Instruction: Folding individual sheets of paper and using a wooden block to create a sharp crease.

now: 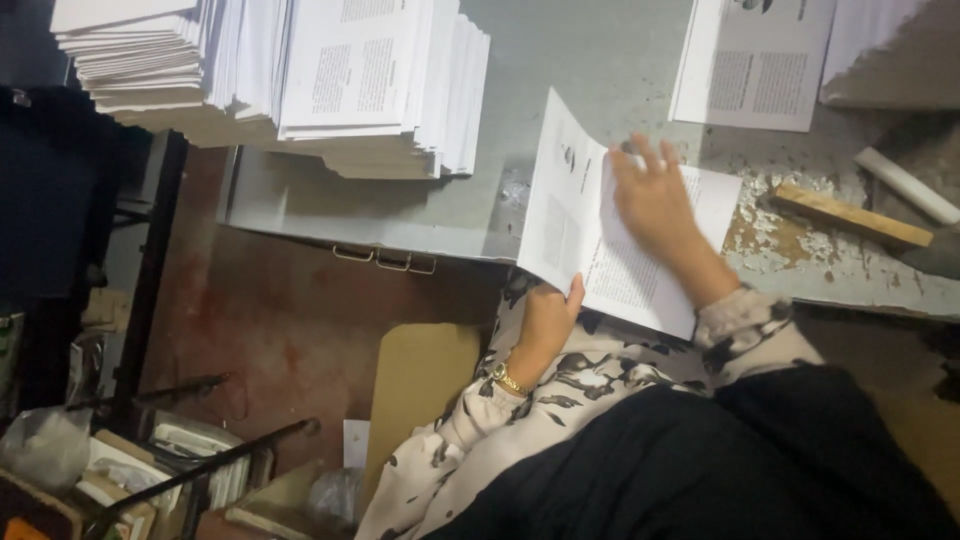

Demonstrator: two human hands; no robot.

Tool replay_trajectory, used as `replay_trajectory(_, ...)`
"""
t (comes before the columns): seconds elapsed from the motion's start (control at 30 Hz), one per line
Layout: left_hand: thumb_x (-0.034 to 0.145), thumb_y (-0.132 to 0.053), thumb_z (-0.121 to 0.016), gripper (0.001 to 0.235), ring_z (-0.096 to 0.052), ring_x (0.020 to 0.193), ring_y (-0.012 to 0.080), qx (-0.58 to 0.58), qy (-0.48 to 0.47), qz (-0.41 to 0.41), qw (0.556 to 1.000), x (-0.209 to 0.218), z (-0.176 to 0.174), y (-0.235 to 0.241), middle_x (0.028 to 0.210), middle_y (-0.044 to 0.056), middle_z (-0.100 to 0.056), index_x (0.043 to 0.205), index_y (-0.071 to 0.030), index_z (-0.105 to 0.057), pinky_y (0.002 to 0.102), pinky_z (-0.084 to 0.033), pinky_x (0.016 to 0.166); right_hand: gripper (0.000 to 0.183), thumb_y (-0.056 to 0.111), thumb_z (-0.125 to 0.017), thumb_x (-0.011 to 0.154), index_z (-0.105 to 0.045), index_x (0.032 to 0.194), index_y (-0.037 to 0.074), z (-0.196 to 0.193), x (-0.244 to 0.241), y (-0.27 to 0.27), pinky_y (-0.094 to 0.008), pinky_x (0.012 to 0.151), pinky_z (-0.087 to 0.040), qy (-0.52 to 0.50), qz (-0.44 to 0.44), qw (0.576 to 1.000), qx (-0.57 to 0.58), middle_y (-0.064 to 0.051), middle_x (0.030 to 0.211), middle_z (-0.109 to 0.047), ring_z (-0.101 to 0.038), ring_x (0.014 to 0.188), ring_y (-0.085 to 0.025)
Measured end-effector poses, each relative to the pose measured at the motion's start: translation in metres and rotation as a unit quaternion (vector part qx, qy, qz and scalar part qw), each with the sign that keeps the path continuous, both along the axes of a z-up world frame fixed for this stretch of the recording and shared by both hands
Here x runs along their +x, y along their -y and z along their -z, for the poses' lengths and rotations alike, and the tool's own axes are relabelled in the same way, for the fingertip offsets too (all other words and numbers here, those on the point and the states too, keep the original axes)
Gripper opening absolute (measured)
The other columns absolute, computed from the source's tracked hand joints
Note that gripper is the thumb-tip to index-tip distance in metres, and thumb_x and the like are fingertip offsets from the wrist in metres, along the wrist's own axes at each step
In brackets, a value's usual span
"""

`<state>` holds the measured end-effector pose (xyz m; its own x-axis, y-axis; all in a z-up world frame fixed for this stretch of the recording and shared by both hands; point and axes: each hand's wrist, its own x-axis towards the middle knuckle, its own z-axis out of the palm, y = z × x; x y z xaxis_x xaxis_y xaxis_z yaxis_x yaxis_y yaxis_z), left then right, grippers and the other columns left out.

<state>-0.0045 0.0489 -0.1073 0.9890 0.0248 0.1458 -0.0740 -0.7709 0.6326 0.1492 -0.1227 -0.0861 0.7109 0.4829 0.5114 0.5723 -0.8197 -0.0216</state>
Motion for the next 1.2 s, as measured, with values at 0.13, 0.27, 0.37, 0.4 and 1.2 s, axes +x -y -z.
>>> replay_trajectory(0.13, 0.102, -0.026, -0.061, 0.054, -0.068, 0.050, 0.0336, -0.018, -0.017, -0.017, 1.000, 0.006, 0.011, 0.001, 0.049, 0.025, -0.059, 0.059, 0.007, -0.065, 0.036, -0.049, 0.043, 0.042, 0.015, -0.053, 0.098, -0.061, 0.137, 0.001, 0.030, -0.061, -0.013, -0.059, 0.116, -0.037, -0.016, -0.063, 0.998, 0.019, -0.020, 0.133, -0.068, -0.056, 0.135, -0.037)
replay_trajectory(0.27, 0.100, -0.024, -0.061, 0.054, -0.068, 0.048, 0.0349, -0.008, -0.026, -0.020, 0.999, 0.003, 0.023, -0.003, 0.047, 0.025, -0.058, 0.056, 0.006, -0.065, 0.038, -0.046, 0.041, 0.044, 0.018, -0.051, 0.098, -0.059, 0.141, 0.010, 0.017, -0.130, -0.003, -0.055, 0.116, -0.039, -0.251, -0.092, 0.953, 0.141, -0.014, 0.140, -0.062, -0.053, 0.135, -0.037)
replay_trajectory(0.37, 0.100, -0.021, -0.060, 0.053, -0.068, 0.049, 0.0386, -0.024, -0.006, -0.056, 0.998, -0.001, 0.009, 0.002, 0.049, 0.028, -0.060, 0.056, 0.008, -0.065, 0.042, -0.046, 0.041, 0.045, 0.021, -0.044, 0.104, -0.056, 0.147, 0.016, -0.016, -0.141, 0.015, -0.053, 0.115, -0.039, -0.438, -0.060, 0.847, 0.296, -0.011, 0.146, -0.060, -0.051, 0.138, -0.034)
replay_trajectory(0.4, 0.100, -0.019, -0.061, 0.051, -0.069, 0.050, 0.0396, -0.033, 0.020, -0.096, 0.995, -0.005, 0.004, 0.005, 0.050, 0.028, -0.061, 0.056, 0.007, -0.066, 0.044, -0.047, 0.041, 0.045, 0.021, -0.043, 0.106, -0.056, 0.148, 0.014, -0.029, -0.144, 0.021, -0.051, 0.115, -0.041, -0.491, -0.031, 0.782, 0.383, -0.010, 0.141, -0.064, -0.053, 0.136, -0.030)
replay_trajectory(1.2, 0.104, -0.045, -0.050, 0.062, -0.032, 0.156, 0.0321, 0.126, 0.086, 0.262, 0.953, 0.044, -0.009, 0.064, 0.170, 0.007, -0.030, 0.159, -0.019, -0.037, 0.060, -0.020, 0.127, 0.041, 0.008, -0.057, 0.110, -0.041, 0.148, 0.001, 0.011, -0.165, 0.069, -0.048, 0.106, -0.056, -0.252, 0.202, 0.554, 0.767, -0.021, 0.144, -0.054, -0.058, 0.130, -0.033)
